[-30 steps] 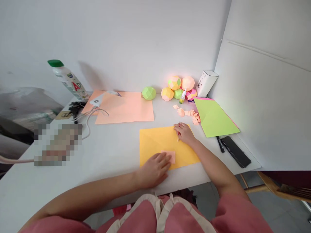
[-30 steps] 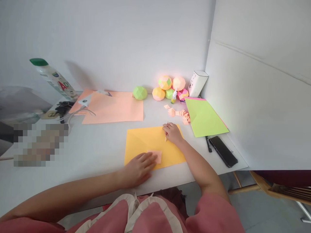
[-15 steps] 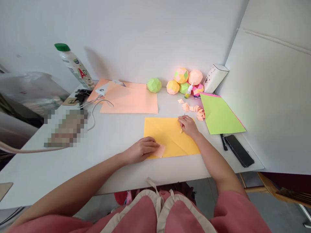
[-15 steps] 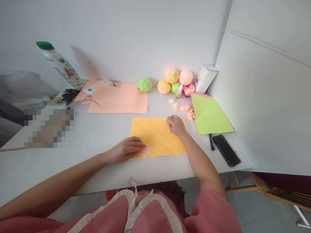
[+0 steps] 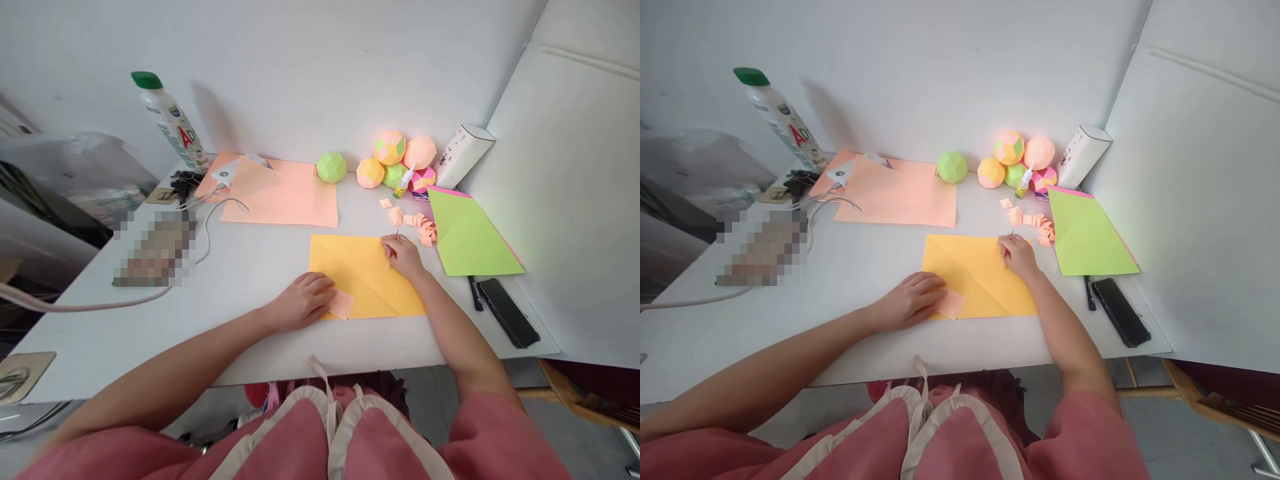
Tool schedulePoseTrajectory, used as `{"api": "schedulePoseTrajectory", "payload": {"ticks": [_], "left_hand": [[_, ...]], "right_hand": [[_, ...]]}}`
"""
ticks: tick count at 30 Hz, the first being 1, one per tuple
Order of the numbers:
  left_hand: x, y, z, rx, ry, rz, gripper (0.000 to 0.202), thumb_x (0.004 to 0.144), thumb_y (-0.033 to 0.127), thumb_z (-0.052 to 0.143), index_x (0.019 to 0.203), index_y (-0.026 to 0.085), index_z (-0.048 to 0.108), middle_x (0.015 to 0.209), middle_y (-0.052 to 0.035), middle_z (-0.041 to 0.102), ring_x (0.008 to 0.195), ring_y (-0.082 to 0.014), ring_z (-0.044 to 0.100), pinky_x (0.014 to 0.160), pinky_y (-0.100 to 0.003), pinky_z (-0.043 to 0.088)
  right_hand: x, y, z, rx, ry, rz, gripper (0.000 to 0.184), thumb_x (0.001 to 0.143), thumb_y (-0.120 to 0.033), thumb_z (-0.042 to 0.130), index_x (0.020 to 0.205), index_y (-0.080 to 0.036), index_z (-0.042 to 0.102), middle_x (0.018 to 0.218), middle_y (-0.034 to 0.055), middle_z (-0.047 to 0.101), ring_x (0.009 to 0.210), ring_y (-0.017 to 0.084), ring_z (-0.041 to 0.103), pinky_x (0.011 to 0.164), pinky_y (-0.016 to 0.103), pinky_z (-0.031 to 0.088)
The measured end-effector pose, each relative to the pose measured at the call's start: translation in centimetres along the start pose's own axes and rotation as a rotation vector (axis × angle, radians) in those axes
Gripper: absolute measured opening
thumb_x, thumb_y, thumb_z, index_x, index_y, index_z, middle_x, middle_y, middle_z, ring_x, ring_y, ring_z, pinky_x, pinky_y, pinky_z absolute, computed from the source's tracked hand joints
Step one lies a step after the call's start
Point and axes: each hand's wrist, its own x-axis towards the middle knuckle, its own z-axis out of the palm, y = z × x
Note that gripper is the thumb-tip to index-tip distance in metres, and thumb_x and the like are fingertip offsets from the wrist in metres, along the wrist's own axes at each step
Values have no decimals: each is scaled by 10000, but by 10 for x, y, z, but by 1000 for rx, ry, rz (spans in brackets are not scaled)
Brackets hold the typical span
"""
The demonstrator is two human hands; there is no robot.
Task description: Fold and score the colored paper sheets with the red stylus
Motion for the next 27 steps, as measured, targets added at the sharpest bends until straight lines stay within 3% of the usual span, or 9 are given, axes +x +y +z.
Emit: {"api": "schedulePoseTrajectory", "payload": {"ticks": [3,6,9,12,15,19,27], "left_hand": [[1,-5,-1,-60,18,-19,259,957,214,431,1101,155,638,1134,-135,653,1069,-260,571,943,-457,479],[2,-15,0,-147,47,-38,269,970,208,408,1078,168,651,1114,-117,673,1017,-219,605,908,-405,513],[0,-27,2,-231,94,-83,282,968,215,402,1064,157,661,1109,-131,672,1024,-202,615,892,-365,540],[-4,-37,1,-294,105,-136,269,956,255,435,1041,165,675,1147,-138,652,1063,-204,615,886,-355,557],[-7,-44,-4,-339,68,-158,264,934,307,478,1013,176,693,1203,-137,622,1108,-218,606,863,-343,574],[-7,-49,-11,-369,-2,-148,270,915,318,511,1025,162,701,1235,-155,596,1148,-239,587,918,-371,551],[-8,-37,-27,-274,-213,-107,340,874,209,529,1191,146,633,1377,-187,459,1281,-300,460,1070,-452,418]], "right_hand": [[-4,-20,-16,29,-25,50,166,855,-180,510,917,-227,656,1007,75,711,937,226,667,815,419,562],[-15,-67,-26,81,-97,27,198,891,-307,559,1065,-250,633,1204,70,663,1098,216,636,929,412,543],[-30,-119,-19,185,-307,-196,219,920,-322,546,1103,-231,627,1292,97,619,1219,219,574,1003,416,515],[-43,-148,-1,142,-414,-393,209,913,-259,559,1088,-188,648,1287,123,626,1257,253,545,1030,455,500],[-47,-151,14,150,-431,-435,246,910,-187,545,1139,-184,636,1296,119,625,1294,250,516,1074,485,464],[-44,-142,21,266,-412,-476,221,911,-141,522,1075,-187,664,1286,109,635,1290,223,523,1075,459,473],[-38,-140,36,396,-452,-559,360,865,-17,471,1075,-226,676,1277,58,647,1357,215,443,1080,495,458]]}}
